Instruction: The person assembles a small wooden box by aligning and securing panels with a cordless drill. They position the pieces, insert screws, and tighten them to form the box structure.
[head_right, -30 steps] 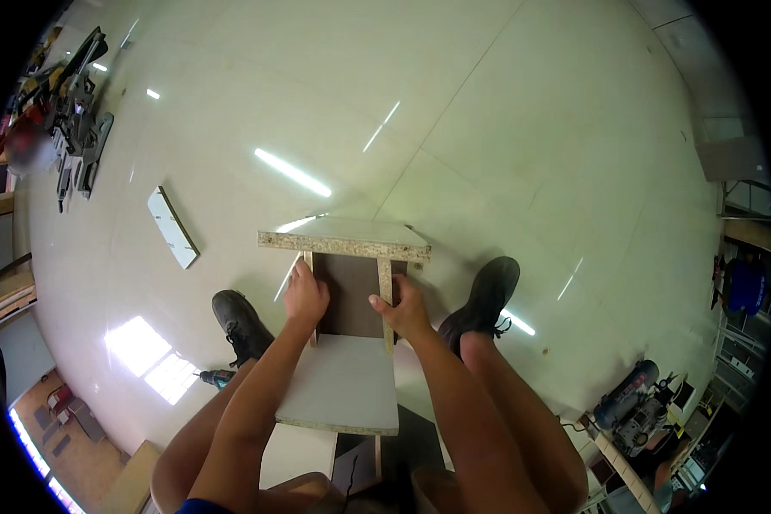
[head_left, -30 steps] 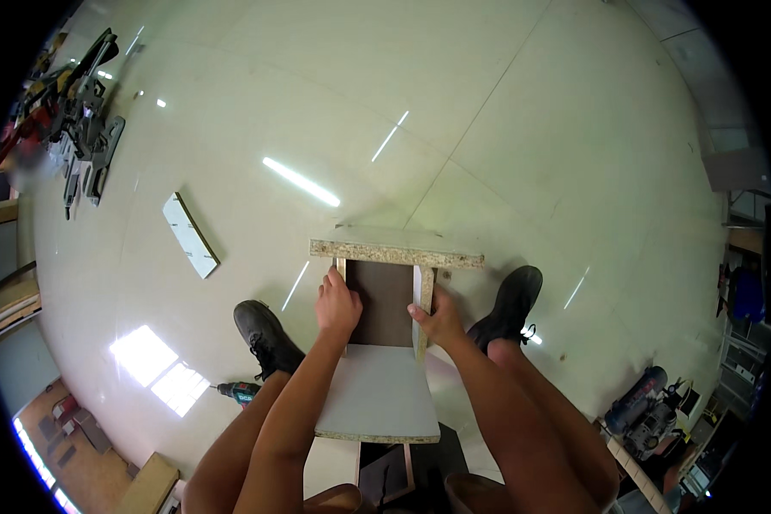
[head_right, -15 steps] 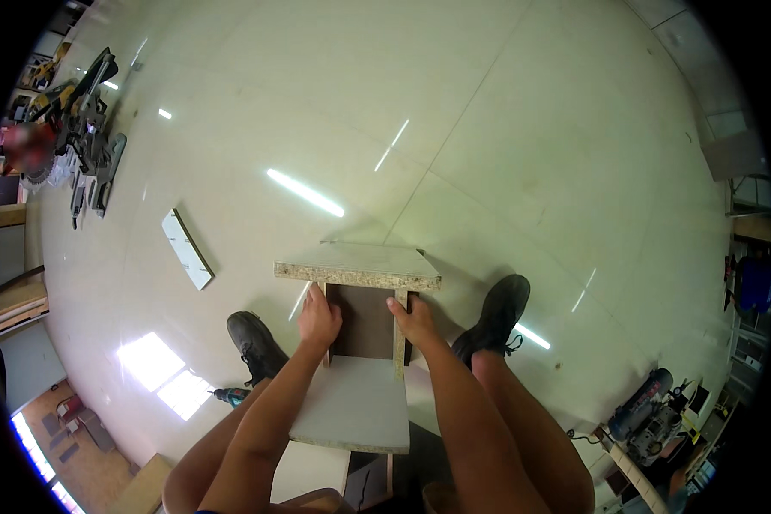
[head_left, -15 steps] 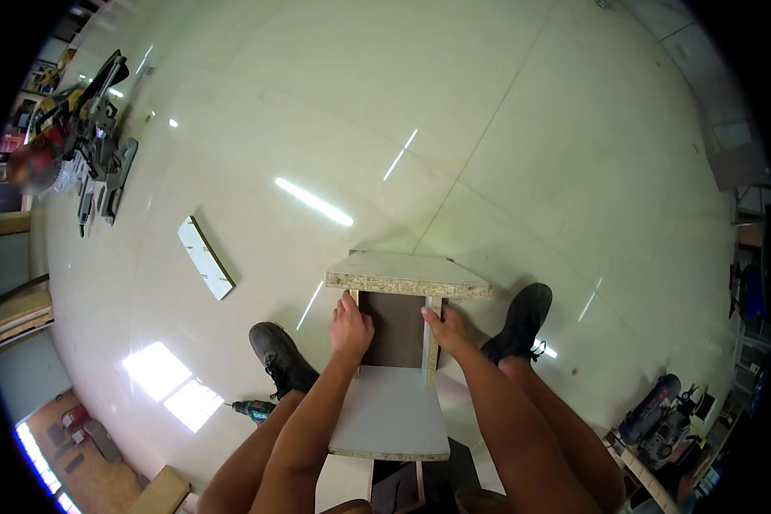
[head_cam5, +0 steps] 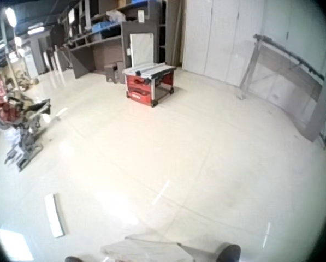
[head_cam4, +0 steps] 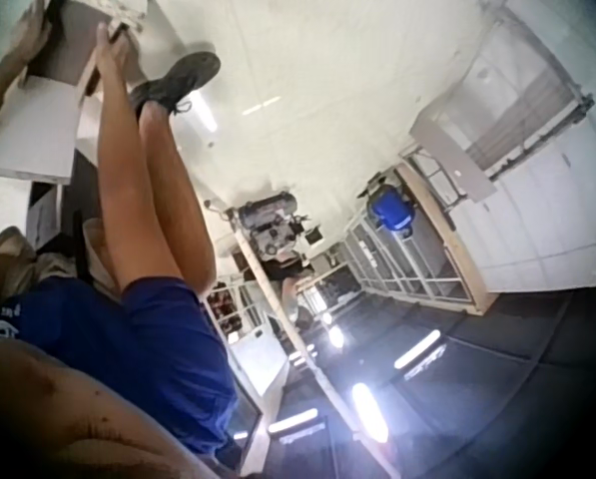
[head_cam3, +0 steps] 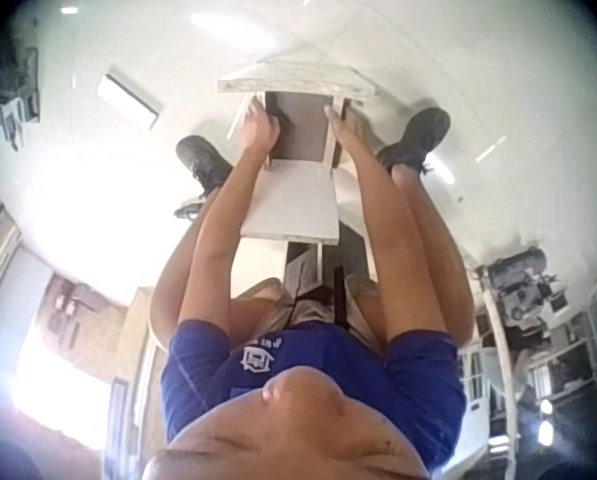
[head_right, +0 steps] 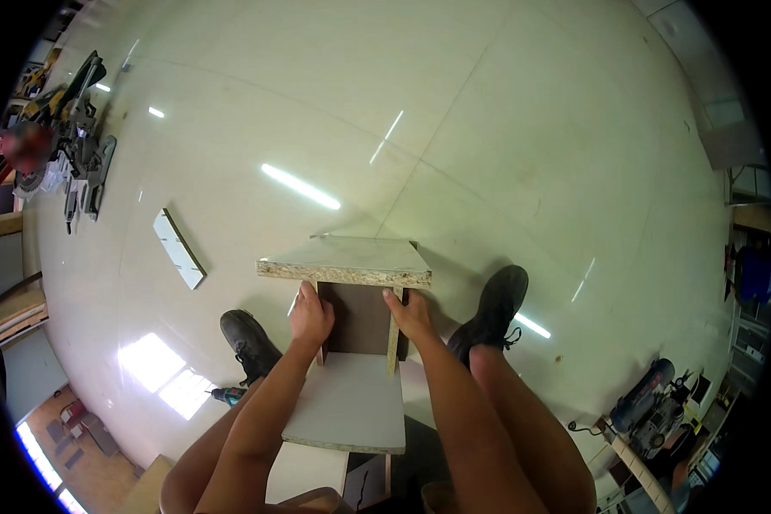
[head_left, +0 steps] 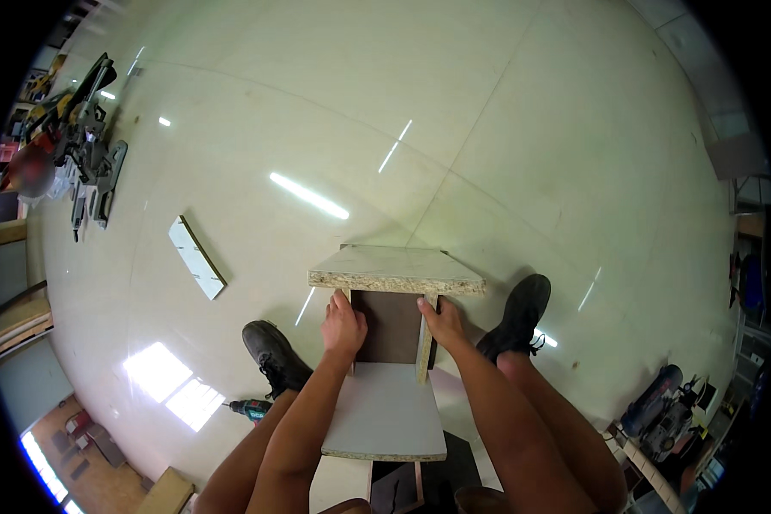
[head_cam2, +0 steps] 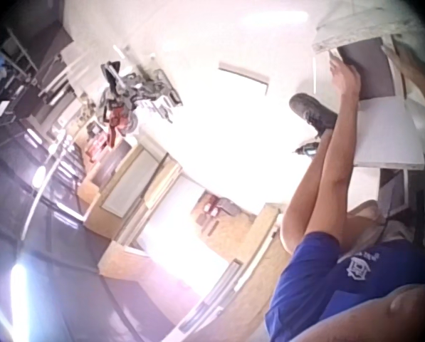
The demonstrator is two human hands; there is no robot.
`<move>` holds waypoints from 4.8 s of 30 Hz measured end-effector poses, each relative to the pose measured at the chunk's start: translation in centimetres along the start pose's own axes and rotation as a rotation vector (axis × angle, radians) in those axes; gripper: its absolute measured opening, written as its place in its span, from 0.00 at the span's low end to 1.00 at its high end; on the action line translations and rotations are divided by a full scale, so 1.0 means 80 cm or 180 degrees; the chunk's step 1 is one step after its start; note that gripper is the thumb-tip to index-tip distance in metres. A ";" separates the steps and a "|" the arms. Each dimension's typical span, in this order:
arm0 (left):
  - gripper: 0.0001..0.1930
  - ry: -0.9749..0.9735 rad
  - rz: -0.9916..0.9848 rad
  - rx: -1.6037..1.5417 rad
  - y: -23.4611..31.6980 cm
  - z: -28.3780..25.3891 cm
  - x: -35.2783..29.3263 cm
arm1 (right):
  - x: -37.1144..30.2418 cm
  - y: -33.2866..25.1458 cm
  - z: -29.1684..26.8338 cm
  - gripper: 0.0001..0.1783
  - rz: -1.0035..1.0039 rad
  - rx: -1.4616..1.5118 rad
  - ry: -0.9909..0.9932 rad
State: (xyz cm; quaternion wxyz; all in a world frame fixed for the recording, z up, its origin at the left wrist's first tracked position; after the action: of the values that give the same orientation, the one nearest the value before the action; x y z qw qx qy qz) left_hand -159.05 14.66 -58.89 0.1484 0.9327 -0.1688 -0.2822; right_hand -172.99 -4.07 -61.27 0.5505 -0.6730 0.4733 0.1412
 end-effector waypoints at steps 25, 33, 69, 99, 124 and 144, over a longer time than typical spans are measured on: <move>0.29 -0.0055 -0.0063 0.0182 0.007 -0.005 0.001 | 0.009 -0.051 -0.007 0.23 -0.0215 -0.1606 0.0339; 0.31 0.0037 -0.0066 0.0057 0.007 -0.009 0.001 | 0.009 -0.054 -0.009 0.23 -0.0333 -0.1606 0.0414; 0.40 0.0072 -0.0060 -0.0065 -0.003 -0.029 -0.014 | -0.026 -0.051 -0.044 0.40 -0.0090 -0.1063 0.0191; 0.32 0.1246 0.0620 0.0550 -0.007 -0.409 -0.468 | -0.072 0.008 -0.024 0.12 -0.0009 -0.0955 0.0243; 0.31 0.1530 0.0654 0.0160 0.025 -0.408 -0.464 | -0.082 0.005 -0.037 0.16 -0.0100 -0.0850 0.0273; 0.31 0.1571 0.0539 0.0170 0.028 -0.404 -0.463 | -0.076 0.015 -0.022 0.15 -0.0277 -0.1006 0.0489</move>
State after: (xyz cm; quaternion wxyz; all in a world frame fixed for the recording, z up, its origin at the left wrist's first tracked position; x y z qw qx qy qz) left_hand -169.96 33.24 -14.69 0.1835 0.9594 -0.2123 -0.0282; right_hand -177.66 -2.63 -57.06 0.4056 -0.7799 0.4563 0.1380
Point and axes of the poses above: each hand's wrist, its own x-axis towards the middle knuckle, its own z-axis out of the palm, y = z × x, the point moved 2 cm from there along x, towards the middle knuckle, and after that the axes turned 1 degree about z, right-handed, at the moved point
